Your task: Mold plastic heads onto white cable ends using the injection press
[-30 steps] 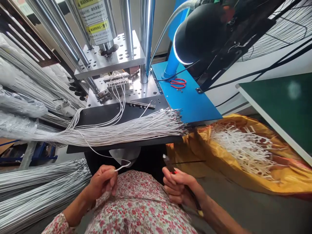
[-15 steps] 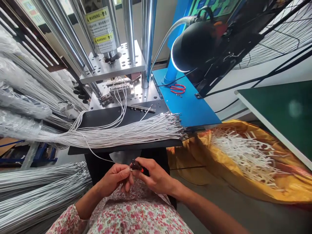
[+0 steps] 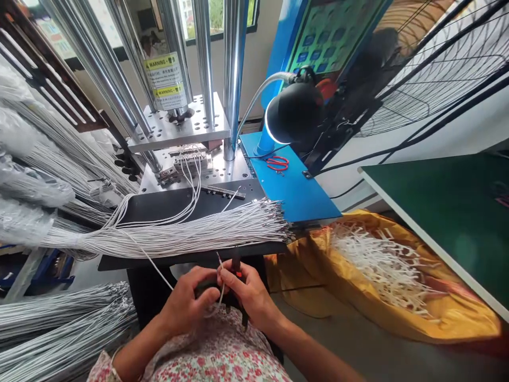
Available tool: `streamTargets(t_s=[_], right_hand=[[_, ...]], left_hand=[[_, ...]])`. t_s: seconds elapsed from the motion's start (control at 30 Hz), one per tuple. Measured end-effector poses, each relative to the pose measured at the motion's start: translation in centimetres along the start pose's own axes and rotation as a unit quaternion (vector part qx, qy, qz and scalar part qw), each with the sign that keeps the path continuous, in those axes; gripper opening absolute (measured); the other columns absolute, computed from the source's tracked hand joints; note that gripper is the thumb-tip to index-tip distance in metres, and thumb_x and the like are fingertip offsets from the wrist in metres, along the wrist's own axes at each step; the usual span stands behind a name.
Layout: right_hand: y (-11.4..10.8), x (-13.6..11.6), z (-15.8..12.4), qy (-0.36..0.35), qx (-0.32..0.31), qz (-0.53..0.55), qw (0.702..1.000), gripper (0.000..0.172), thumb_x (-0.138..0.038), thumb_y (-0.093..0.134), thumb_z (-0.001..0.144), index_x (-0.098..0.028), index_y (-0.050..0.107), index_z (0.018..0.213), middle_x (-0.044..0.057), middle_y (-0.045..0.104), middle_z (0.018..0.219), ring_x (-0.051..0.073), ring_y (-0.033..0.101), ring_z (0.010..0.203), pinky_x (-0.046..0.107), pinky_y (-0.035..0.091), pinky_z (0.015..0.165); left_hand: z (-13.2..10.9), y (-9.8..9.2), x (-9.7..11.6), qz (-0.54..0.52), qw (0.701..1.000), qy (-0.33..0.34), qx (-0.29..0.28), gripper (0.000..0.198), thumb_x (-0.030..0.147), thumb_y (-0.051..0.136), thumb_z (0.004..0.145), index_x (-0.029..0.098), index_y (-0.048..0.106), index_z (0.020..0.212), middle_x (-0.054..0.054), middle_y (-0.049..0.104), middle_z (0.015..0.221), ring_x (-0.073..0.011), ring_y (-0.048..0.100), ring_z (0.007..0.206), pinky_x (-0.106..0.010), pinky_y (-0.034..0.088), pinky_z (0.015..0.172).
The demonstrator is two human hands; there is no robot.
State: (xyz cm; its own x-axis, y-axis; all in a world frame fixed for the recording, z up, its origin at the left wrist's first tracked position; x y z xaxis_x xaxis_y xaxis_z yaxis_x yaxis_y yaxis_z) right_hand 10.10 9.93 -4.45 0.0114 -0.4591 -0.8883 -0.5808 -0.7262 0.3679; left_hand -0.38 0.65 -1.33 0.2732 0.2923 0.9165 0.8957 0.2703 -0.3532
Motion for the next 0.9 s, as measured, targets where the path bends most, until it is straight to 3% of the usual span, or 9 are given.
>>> streamTargets(t_s=[0.07, 0.17, 0.3, 0.5, 0.7, 0.9], right_hand=[[-0.5, 0.3, 0.3, 0.003, 0.044, 0.048, 0.998, 0.033, -0.047, 0.068, 0.084, -0.016, 0.061, 0.089, 0.001, 0.061, 0.076, 0.012, 0.05, 0.065, 0.025, 0.042, 0.064], [-1.1, 0.1, 0.5, -0.014, 0.083, 0.031, 0.996, 0.036, -0.049, 0.069, 0.084, -0.014, 0.064, 0.093, 0.003, 0.063, 0.077, 0.011, 0.048, 0.063, 0.025, 0.041, 0.062], [-1.4, -0.6, 0.3, -0.038, 0.076, -0.041, 0.996, 0.038, -0.052, 0.064, 0.086, -0.014, 0.068, 0.09, 0.004, 0.064, 0.077, 0.012, 0.048, 0.063, 0.024, 0.04, 0.059], [-1.7, -1.8, 0.4, -0.076, 0.069, -0.044, 0.994, 0.041, -0.053, 0.061, 0.088, -0.015, 0.067, 0.075, 0.0, 0.053, 0.06, 0.011, 0.045, 0.056, 0.025, 0.034, 0.055], [-2.2, -2.9, 0.9, -0.09, 0.069, 0.009, 0.994, 0.04, -0.052, 0.063, 0.087, -0.014, 0.066, 0.077, 0.003, 0.062, 0.066, 0.012, 0.047, 0.057, 0.026, 0.036, 0.057], [-2.1, -2.9, 0.6, -0.099, 0.066, 0.005, 0.993, 0.041, -0.053, 0.063, 0.087, -0.014, 0.066, 0.074, 0.0, 0.054, 0.06, 0.011, 0.045, 0.057, 0.026, 0.034, 0.056]], left_hand=[[0.1, 1.5, 0.3, 0.03, 0.999, 0.0, -0.018, 0.026, 0.038, 0.061, 0.09, 0.022, 0.072, 0.108, -0.007, 0.073, 0.103, -0.0221, 0.064, 0.091, -0.03, 0.046, 0.085], [0.4, 2.5, 0.4, 0.041, 0.999, -0.026, -0.017, 0.026, 0.037, 0.053, 0.094, 0.02, 0.073, 0.098, -0.004, 0.072, 0.088, -0.0184, 0.062, 0.075, -0.026, 0.045, 0.072], [0.7, 2.4, 0.6, 0.035, 0.999, -0.041, 0.006, 0.036, 0.042, 0.051, 0.094, 0.016, 0.068, 0.074, -0.002, 0.061, 0.067, -0.015, 0.05, 0.064, -0.024, 0.038, 0.061], [0.4, 2.8, 0.4, -0.041, 0.996, -0.072, -0.035, 0.043, 0.052, 0.047, 0.094, 0.017, 0.06, 0.072, 0.001, 0.05, 0.057, -0.0127, 0.044, 0.055, -0.023, 0.033, 0.054], [0.0, 2.7, 0.7, -0.082, 0.993, -0.064, -0.056, 0.044, 0.052, 0.047, 0.095, 0.018, 0.054, 0.068, 0.002, 0.05, 0.055, -0.0117, 0.042, 0.053, -0.023, 0.032, 0.054], [-0.1, 2.8, 0.3, -0.072, 0.994, -0.069, -0.051, 0.044, 0.051, 0.045, 0.096, 0.018, 0.053, 0.069, 0.002, 0.048, 0.055, -0.0114, 0.04, 0.052, -0.023, 0.031, 0.053]])
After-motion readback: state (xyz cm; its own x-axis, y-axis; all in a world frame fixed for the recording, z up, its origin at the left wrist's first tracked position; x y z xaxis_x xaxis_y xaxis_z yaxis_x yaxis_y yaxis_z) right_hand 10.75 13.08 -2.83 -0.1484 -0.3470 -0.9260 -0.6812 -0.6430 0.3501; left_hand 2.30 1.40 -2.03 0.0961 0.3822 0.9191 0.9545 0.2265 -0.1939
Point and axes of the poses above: each hand's wrist, its own z-axis towards the middle knuckle, its own y-axis out of the palm, x = y × z, the point moved 7 cm from there along z, towards the middle knuckle
